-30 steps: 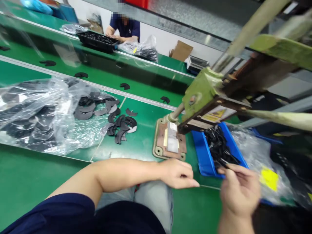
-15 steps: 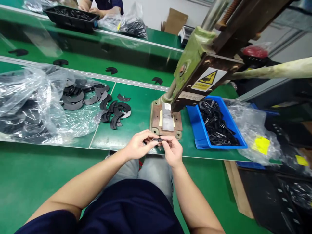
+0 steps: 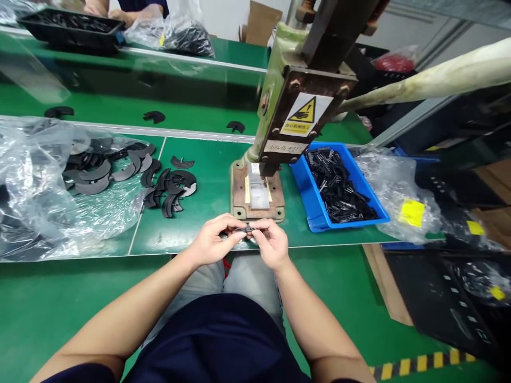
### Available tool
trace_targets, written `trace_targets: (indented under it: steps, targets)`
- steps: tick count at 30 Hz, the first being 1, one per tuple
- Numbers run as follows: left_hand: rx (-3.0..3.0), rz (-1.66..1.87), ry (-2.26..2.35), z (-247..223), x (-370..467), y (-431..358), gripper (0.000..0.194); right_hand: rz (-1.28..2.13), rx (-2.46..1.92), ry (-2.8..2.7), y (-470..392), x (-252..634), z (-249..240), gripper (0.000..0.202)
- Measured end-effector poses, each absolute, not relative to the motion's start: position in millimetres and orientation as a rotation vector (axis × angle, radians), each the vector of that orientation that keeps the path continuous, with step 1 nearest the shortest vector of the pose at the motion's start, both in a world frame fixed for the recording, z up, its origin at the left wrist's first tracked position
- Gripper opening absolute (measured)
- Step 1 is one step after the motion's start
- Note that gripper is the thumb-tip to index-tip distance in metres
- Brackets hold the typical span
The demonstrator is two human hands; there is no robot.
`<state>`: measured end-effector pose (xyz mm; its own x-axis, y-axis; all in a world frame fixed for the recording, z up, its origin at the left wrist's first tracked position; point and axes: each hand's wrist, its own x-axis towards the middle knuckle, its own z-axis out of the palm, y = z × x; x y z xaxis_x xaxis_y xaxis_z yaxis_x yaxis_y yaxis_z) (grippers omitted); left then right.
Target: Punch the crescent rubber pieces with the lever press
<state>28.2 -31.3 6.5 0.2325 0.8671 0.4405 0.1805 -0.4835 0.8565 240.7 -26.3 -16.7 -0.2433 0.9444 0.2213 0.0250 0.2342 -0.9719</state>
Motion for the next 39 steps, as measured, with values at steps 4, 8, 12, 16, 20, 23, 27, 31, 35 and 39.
trace_targets:
  steps: [4, 8, 12, 16, 20, 23, 27, 31, 35, 39]
  targets:
    - [1.873, 1.363, 0.991, 9, 28, -29, 0.013, 1.165, -0.968, -1.523, -26, 239, -16, 0.026]
    - [2.007, 1.352, 1.026, 19, 20, -19, 0.007, 1.114, -0.994, -1.502, -22, 241, -10, 0.025]
    - [2.093, 1.449, 1.091, 32, 9, -8, 0.02, 1.006, -1.031, -1.453, -20, 259, 7, 0.025]
    - [2.154, 1.543, 0.937, 42, 6, -12, 0.041, 0.867, -1.064, -1.462, -27, 278, 23, 0.024]
    - [2.162, 1.536, 0.895, 46, 8, -24, 0.046, 0.843, -1.032, -1.54, -34, 280, 27, 0.021]
    - [2.162, 1.545, 0.891, 46, 7, -30, 0.049, 0.845, -1.009, -1.58, -37, 276, 25, 0.02]
    - [2.218, 1.511, 0.93, 47, 0, -25, 0.044, 0.793, -1.04, -1.558, -31, 280, 35, 0.019]
    - [2.235, 1.437, 1.067, 47, 1, 12, 0.017, 0.494, -1.0, -1.458, -3, 303, 88, 0.024]
    - [2.174, 1.317, 1.269, 41, 17, 66, 0.018, 0.137, -0.65, -1.43, 34, 331, 180, 0.046]
    - [2.346, 1.056, 1.32, 37, 33, 94, 0.021, 0.156, -0.563, -1.559, 56, 340, 262, 0.063]
